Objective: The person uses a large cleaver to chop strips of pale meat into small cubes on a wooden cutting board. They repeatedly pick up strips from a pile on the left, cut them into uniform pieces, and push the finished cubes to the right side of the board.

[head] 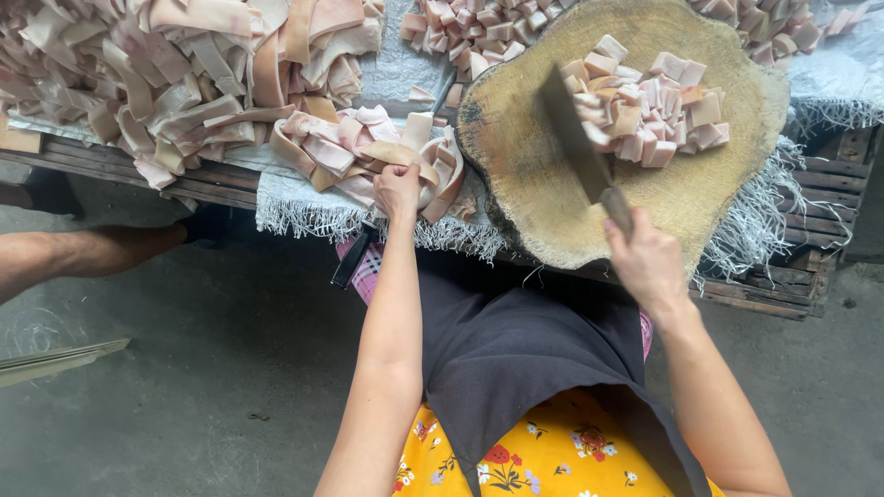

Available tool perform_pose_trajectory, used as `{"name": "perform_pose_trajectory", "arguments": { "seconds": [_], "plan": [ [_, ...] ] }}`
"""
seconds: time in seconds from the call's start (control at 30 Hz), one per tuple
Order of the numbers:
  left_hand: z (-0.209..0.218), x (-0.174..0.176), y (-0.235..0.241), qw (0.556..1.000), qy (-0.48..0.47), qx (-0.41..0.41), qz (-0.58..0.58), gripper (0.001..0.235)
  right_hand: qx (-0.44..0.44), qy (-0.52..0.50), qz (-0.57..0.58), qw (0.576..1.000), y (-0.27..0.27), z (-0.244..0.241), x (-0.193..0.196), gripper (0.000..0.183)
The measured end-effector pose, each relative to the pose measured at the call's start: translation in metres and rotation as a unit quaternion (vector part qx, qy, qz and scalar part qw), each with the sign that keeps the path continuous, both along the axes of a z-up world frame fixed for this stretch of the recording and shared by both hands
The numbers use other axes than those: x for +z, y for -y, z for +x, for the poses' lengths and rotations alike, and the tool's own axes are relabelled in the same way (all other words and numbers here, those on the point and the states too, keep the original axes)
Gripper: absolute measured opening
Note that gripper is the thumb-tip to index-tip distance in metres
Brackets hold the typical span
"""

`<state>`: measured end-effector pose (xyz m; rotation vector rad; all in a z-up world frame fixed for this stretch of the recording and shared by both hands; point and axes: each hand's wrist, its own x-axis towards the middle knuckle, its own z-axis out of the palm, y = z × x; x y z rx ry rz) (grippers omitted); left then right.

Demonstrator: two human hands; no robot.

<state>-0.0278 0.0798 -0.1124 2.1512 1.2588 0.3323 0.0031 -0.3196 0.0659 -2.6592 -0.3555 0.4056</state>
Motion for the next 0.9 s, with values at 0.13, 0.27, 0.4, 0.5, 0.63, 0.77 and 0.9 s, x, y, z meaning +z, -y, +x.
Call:
{"name": "perform_pose_trajectory", "arguments": {
  "seconds": [0.13, 0.27, 0.4, 0.5, 0.63, 0.77, 0.9],
  "plan": [
    [0.012, 0.014, -0.017, 0.974, 0.121, 0.073, -0.178, 0.037, -0.115, -0.075, 0.032, 0.99, 0.008, 0.013, 0.015, 0.045],
    [0.015, 0.028, -0.014, 0.984, 0.108, 0.08, -0.115, 0.053, -0.124, -0.12, 0.022, 0.985, 0.002, 0.015, 0.025, 0.046],
    [0.022, 0.016, -0.003, 0.996, -0.064, 0.06, -0.007, 0.055, -0.068, -0.088, 0.024, 0.993, 0.004, 0.019, 0.022, 0.045],
    [0.021, -0.004, -0.009, 0.998, -0.03, 0.047, 0.041, 0.058, -0.085, -0.132, 0.039, 0.987, -0.002, 0.021, 0.029, 0.04],
    [0.016, -0.031, -0.016, 0.971, 0.23, 0.061, 0.004, 0.049, -0.112, -0.178, 0.049, 0.976, -0.012, 0.019, 0.044, 0.037],
    [0.006, -0.009, -0.024, 0.822, 0.416, 0.147, -0.36, 0.044, -0.111, -0.167, 0.054, 0.978, -0.016, 0.017, 0.048, 0.036],
    [0.02, 0.063, 0.028, 0.897, 0.29, -0.002, -0.335, 0.056, -0.111, -0.164, 0.06, 0.978, -0.017, 0.015, 0.044, 0.035]
  ]
}}
